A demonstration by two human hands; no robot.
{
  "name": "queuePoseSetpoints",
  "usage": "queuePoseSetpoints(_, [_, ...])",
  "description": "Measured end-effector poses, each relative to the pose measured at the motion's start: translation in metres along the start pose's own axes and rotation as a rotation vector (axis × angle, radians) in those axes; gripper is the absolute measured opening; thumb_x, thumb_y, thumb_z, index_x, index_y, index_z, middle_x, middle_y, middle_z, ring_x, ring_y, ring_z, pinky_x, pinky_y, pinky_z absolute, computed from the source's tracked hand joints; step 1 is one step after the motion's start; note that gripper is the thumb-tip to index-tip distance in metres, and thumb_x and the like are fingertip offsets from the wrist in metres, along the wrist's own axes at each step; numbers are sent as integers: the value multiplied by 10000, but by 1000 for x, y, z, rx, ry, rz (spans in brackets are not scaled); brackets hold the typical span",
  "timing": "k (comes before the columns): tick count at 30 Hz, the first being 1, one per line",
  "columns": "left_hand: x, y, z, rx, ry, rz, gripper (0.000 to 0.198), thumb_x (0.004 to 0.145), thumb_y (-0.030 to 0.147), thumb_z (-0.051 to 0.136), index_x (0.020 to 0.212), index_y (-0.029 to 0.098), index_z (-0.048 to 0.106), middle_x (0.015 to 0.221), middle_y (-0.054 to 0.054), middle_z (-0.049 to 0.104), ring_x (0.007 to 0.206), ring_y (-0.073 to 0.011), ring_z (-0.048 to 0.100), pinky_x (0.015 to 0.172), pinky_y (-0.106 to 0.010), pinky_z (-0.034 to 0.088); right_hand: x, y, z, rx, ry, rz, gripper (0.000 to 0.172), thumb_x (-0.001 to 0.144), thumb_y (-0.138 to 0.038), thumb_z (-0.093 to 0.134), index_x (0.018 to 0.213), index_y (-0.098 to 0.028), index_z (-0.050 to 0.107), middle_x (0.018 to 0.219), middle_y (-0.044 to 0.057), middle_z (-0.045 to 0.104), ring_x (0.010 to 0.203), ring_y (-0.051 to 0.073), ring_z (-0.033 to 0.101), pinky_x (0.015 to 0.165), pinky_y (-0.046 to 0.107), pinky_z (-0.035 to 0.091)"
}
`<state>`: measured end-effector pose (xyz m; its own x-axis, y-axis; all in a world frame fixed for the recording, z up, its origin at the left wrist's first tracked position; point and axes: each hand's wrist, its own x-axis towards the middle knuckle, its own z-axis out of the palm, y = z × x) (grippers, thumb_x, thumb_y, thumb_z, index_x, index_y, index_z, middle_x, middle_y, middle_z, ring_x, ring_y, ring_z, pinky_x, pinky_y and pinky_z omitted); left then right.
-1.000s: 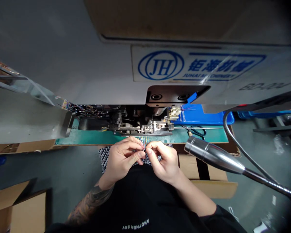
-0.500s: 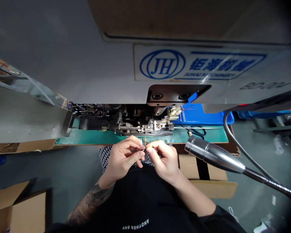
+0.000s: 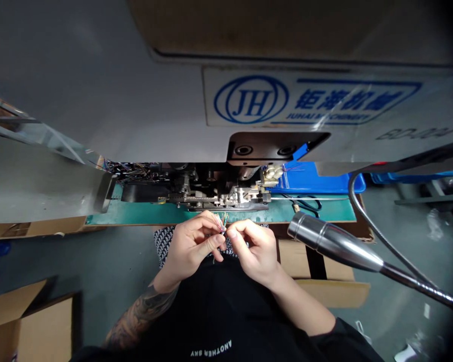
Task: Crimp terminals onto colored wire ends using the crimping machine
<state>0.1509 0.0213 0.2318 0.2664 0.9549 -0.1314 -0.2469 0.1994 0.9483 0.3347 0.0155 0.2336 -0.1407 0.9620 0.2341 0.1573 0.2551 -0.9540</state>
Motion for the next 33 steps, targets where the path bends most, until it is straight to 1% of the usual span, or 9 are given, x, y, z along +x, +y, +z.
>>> queuePoseSetpoints(3, [0, 1, 1, 5, 1, -6, 228, 931, 320, 864, 928, 125, 746, 1009, -44, 623, 645, -137, 748, 479, -231, 682, 0, 2, 0, 7, -14, 3, 218, 1092, -210, 609, 883, -215, 672, 677, -26, 709, 487, 102, 555, 552, 260, 516])
queuePoseSetpoints(6, [0, 1, 1, -8, 1, -9, 222, 928, 309, 867, 932, 122, 748, 1009, -39, 624, 650, -138, 750, 477, -232, 682, 1, 2, 0, 6, 0, 31, 244, 1096, -241, 604, 864, -215, 674, 644, -28, 685, 489, 112, 565, 547, 265, 515])
queuePoseSetpoints(11, [-1, -2, 0, -35, 18, 10, 196, 949, 289, 845, 961, 128, 735, 1017, -36, 632, 656, -135, 758, 472, -225, 677, 2, 0, 0, 5, 43, 4, 61, 1032, -225, 694, 974, -216, 713, 656, -39, 678, 514, 118, 584, 514, 248, 500])
queuePoseSetpoints(12, [-1, -2, 0, -30, 21, 9, 205, 947, 296, 847, 963, 128, 731, 1017, -37, 632, 657, -138, 760, 469, -228, 677, 1, 0, 0, 9, 49, 2, 53, 1030, -211, 693, 979, -216, 710, 673, -34, 687, 522, 117, 588, 514, 246, 500])
queuePoseSetpoints(14, [-1, -3, -1, -20, 19, -7, 219, 945, 308, 848, 959, 125, 728, 1012, -37, 627, 656, -143, 764, 464, -235, 678, 0, 0, 1, 27, 48, 22, 94, 1051, -202, 661, 964, -218, 695, 692, -24, 696, 524, 117, 588, 511, 250, 497])
queuePoseSetpoints(19, [0, -1, 0, -14, 8, -33, 245, 934, 332, 857, 952, 123, 728, 993, -38, 624, 637, -139, 748, 445, -238, 670, -1, 2, 1, 85, 1, 89, 176, 1109, -295, 605, 958, -228, 665, 672, -18, 682, 488, 126, 570, 486, 269, 499])
queuePoseSetpoints(24, [0, 0, 0, -38, -11, -17, 208, 942, 299, 851, 962, 128, 736, 1006, -41, 624, 644, -142, 753, 451, -235, 671, -1, 2, 0, 54, -30, 52, 210, 1122, -302, 586, 939, -227, 657, 667, -19, 686, 474, 119, 556, 502, 267, 516])
queuePoseSetpoints(30, [0, 1, 1, -30, -15, -23, 214, 950, 305, 843, 953, 119, 736, 1005, -40, 625, 651, -139, 750, 462, -229, 678, 0, 3, -2, 41, -40, 24, 255, 1126, -289, 580, 895, -225, 667, 590, -46, 638, 458, 117, 554, 527, 270, 523])
queuePoseSetpoints(33, [1, 0, 1, -33, -5, -18, 215, 941, 300, 853, 951, 118, 739, 1006, -39, 618, 642, -139, 754, 451, -229, 673, 1, 3, -1, 55, -22, 7, 210, 1104, -251, 611, 910, -221, 684, 622, -40, 676, 457, 108, 556, 499, 256, 498])
